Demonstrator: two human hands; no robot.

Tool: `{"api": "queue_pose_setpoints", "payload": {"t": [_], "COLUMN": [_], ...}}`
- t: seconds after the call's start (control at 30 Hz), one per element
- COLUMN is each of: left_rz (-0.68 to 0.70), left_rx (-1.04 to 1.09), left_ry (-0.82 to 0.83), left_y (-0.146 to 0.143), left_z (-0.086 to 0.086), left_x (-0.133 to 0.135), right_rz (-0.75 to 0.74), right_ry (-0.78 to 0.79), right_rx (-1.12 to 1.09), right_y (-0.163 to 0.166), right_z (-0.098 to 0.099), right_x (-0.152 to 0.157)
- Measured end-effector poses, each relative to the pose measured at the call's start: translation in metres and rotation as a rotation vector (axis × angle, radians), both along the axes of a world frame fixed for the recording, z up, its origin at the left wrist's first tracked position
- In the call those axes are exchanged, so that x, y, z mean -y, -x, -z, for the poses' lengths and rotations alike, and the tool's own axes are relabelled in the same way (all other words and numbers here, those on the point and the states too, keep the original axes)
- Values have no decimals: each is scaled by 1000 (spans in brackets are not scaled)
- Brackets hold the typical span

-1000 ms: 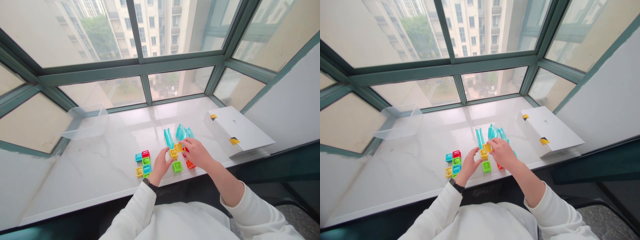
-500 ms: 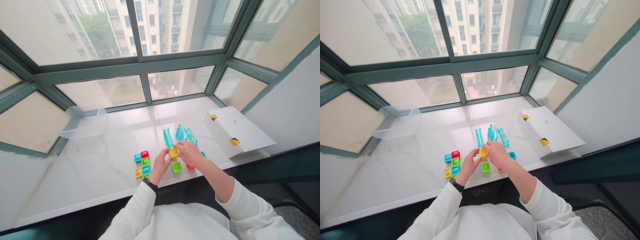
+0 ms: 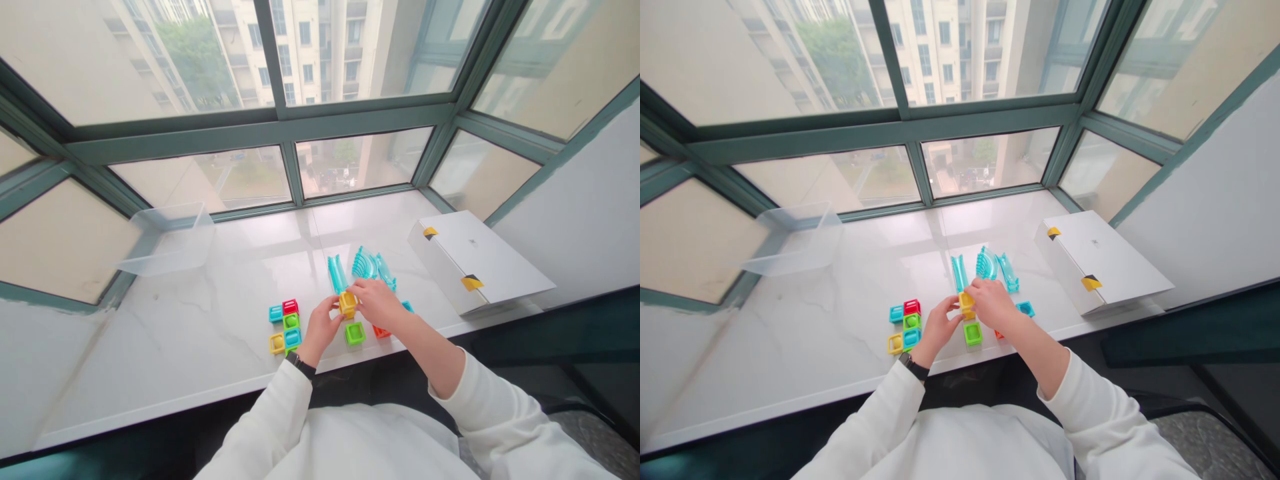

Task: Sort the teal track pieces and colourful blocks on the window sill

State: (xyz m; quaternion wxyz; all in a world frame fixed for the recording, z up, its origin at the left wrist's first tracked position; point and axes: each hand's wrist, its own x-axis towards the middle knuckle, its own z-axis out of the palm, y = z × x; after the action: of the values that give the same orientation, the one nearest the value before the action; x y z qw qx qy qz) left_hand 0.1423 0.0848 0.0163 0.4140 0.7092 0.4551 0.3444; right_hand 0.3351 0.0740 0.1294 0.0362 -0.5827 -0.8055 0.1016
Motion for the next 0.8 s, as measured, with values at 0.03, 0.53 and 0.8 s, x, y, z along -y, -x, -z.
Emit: {"api": "queue_pose_setpoints", "payload": {"t": [0.03, 0.53, 0.8], "left_rz": [0, 15, -2], "left_rx": [1, 20, 17], "left_ry": [2, 22, 29], "left_y": [0, 2, 1], "left_z": [0, -2, -1], "left_x": [0, 1, 1], "right_rz": [-1, -10, -7], "right_ry": [3, 35, 50], "right_rx": [3, 6, 15], "right_y": [0, 1, 1], "right_z": [1, 10, 10], "right_x": [0, -5, -5]}}
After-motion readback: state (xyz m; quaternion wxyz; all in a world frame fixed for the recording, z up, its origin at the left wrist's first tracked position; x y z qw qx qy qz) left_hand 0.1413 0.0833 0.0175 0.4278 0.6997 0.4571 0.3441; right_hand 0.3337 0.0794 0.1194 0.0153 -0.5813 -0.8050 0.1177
